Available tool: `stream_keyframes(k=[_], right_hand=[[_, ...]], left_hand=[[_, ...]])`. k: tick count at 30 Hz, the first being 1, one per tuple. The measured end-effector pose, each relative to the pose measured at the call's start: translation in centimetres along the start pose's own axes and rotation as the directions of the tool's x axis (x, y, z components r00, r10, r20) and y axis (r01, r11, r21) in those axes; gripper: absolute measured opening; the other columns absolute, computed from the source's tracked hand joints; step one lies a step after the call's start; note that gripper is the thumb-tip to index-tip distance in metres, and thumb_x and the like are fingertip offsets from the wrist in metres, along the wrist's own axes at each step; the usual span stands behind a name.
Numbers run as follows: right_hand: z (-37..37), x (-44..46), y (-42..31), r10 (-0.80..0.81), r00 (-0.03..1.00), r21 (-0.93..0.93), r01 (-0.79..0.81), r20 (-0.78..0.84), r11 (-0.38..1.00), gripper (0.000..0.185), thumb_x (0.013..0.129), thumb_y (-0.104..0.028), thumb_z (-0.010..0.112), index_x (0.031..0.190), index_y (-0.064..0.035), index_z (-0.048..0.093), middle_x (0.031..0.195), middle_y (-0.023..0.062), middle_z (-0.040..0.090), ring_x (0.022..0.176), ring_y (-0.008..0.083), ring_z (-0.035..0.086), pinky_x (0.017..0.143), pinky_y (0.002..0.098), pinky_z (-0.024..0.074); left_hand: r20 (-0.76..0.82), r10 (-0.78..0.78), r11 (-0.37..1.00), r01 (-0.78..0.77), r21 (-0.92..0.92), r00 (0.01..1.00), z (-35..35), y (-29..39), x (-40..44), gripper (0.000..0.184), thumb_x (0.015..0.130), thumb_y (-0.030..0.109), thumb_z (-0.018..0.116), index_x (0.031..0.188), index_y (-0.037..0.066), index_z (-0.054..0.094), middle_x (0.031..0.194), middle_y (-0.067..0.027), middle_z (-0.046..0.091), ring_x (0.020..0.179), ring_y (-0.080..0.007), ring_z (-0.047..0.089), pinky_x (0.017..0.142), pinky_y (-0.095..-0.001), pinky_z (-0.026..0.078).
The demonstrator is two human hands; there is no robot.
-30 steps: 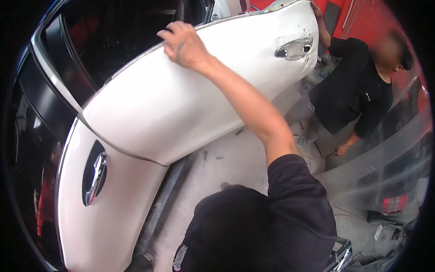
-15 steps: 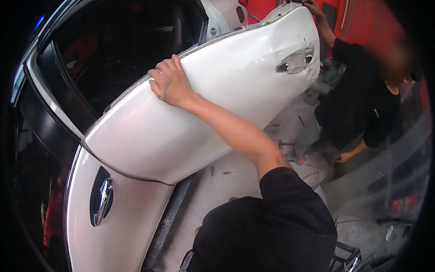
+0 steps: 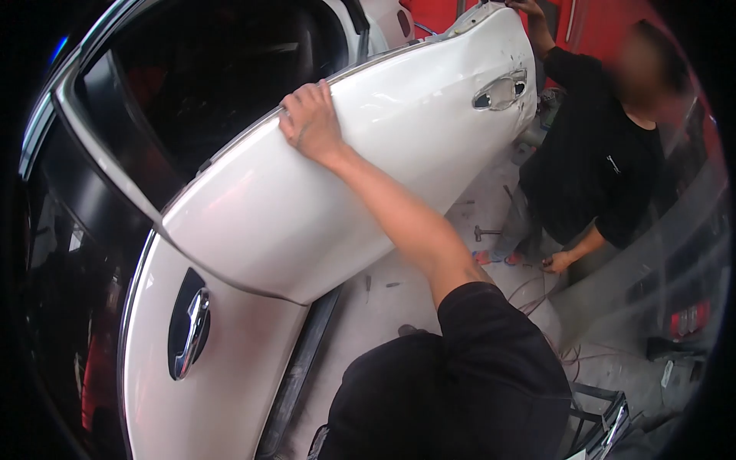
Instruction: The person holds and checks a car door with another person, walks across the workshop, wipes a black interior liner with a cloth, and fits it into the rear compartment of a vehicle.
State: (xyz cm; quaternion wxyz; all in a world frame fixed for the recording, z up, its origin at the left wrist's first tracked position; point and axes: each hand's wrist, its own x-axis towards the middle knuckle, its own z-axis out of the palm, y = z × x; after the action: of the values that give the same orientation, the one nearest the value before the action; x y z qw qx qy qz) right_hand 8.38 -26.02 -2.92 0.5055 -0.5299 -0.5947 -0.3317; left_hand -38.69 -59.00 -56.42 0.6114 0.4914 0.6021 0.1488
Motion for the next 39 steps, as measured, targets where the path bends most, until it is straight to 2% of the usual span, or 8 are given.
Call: stream_keyframes(k=[6, 13, 20, 24, 27, 30, 33, 39], right_hand=[[0.7, -0.2, -1.2, -0.002, 1.000, -0.154, -0.001, -0.017, 0.988, 0.017, 0.085, -0.018, 0.064, 0.095, -0.0055, 0.060, 0.101, 0.0129, 0.060, 0.113, 0.0328, 0.053, 0.107, 0.0546, 0.0334], [-0.1, -0.4, -2.4, 0.026, 0.987, -0.378, 0.035, 0.156, 0.925, 0.024, 0.094, -0.023, 0.055, 0.110, -0.0059, 0.057, 0.116, 0.0117, 0.060, 0.119, 0.0302, 0.051, 0.104, 0.0543, 0.0355], [0.3, -0.4, -2.9, 0.139, 0.975, -0.372, -0.065, 0.176, 0.926, 0.025, 0.096, -0.027, 0.051, 0.111, -0.0081, 0.057, 0.117, 0.0105, 0.060, 0.121, 0.0312, 0.049, 0.103, 0.0554, 0.0356], [0.6, -0.9, -2.6, 0.181, 0.965, -0.362, -0.104, 0.187, 0.926, 0.032, 0.097, -0.031, 0.049, 0.121, -0.0114, 0.056, 0.126, 0.0111, 0.054, 0.135, 0.0326, 0.040, 0.108, 0.0617, 0.0306], [0.6, -0.8, -2.4, 0.209, 0.950, -0.328, -0.125, 0.234, 0.936, 0.035, 0.097, -0.032, 0.048, 0.124, -0.0113, 0.055, 0.129, 0.0112, 0.053, 0.136, 0.0326, 0.039, 0.109, 0.0620, 0.0284], [0.7, -0.9, -2.8, 0.209, 0.958, -0.335, -0.135, 0.195, 0.932, 0.035, 0.097, -0.032, 0.048, 0.124, -0.0108, 0.055, 0.129, 0.0109, 0.053, 0.136, 0.0327, 0.039, 0.110, 0.0615, 0.0273], [0.5, -1.0, -3.4, 0.236, 0.951, -0.334, -0.160, 0.201, 0.929, 0.038, 0.098, -0.031, 0.047, 0.128, -0.0081, 0.055, 0.135, 0.0123, 0.054, 0.139, 0.0345, 0.036, 0.112, 0.0549, 0.0256], [-1.9, -0.4, -1.8, 0.026, 0.962, -0.260, 0.048, 0.273, 0.964, 0.035, 0.095, -0.029, 0.053, 0.123, -0.0078, 0.062, 0.132, 0.0168, 0.056, 0.130, 0.0360, 0.046, 0.111, 0.0486, 0.0317]], left_hand=[[0.023, 0.001, 1.000, -0.001, -0.016, 1.000, -5.2, -4.6, -1.8, 0.025, 0.083, 0.017, 0.062, 0.092, -0.004, 0.071, 0.086, -0.0156, 0.073, 0.081, -0.0232, 0.069, 0.074, -0.0344, 0.053], [0.037, -0.049, 0.999, 0.049, 0.007, 0.998, -11.1, -9.7, -4.7, 0.025, 0.083, 0.017, 0.062, 0.092, -0.004, 0.072, 0.087, -0.0159, 0.073, 0.081, -0.0234, 0.069, 0.075, -0.0343, 0.053], [0.054, -0.078, 0.997, 0.078, -0.005, 0.995, -13.2, -12.6, -6.7, 0.025, 0.083, 0.017, 0.063, 0.093, -0.004, 0.072, 0.087, -0.0162, 0.073, 0.082, -0.0237, 0.069, 0.075, -0.0341, 0.053], [0.078, -0.071, 0.997, 0.072, -0.006, 0.994, -13.1, -12.9, -6.8, 0.025, 0.083, 0.017, 0.063, 0.093, -0.003, 0.072, 0.088, -0.0164, 0.073, 0.082, -0.0238, 0.070, 0.076, -0.0341, 0.053], [0.088, -0.069, 0.997, 0.070, -0.010, 0.994, -12.9, -12.8, -6.7, 0.025, 0.083, 0.017, 0.063, 0.093, -0.003, 0.072, 0.088, -0.0166, 0.073, 0.083, -0.0239, 0.070, 0.076, -0.0340, 0.053], [0.084, -0.062, 0.998, 0.063, -0.009, 0.994, -12.8, -12.5, -6.7, 0.025, 0.083, 0.017, 0.063, 0.093, -0.003, 0.072, 0.088, -0.0167, 0.073, 0.083, -0.0240, 0.070, 0.076, -0.0340, 0.053], [0.075, -0.059, 0.998, 0.059, -0.006, 0.995, -13.3, -11.8, -6.3, 0.025, 0.083, 0.017, 0.063, 0.093, -0.003, 0.072, 0.088, -0.0169, 0.073, 0.083, -0.0241, 0.070, 0.076, -0.0339, 0.053], [0.059, -0.064, 0.998, 0.064, 0.015, 0.996, -14.6, -9.7, -4.9, 0.025, 0.082, 0.017, 0.063, 0.093, -0.003, 0.072, 0.089, -0.0171, 0.073, 0.084, -0.0243, 0.070, 0.077, -0.0338, 0.053]])
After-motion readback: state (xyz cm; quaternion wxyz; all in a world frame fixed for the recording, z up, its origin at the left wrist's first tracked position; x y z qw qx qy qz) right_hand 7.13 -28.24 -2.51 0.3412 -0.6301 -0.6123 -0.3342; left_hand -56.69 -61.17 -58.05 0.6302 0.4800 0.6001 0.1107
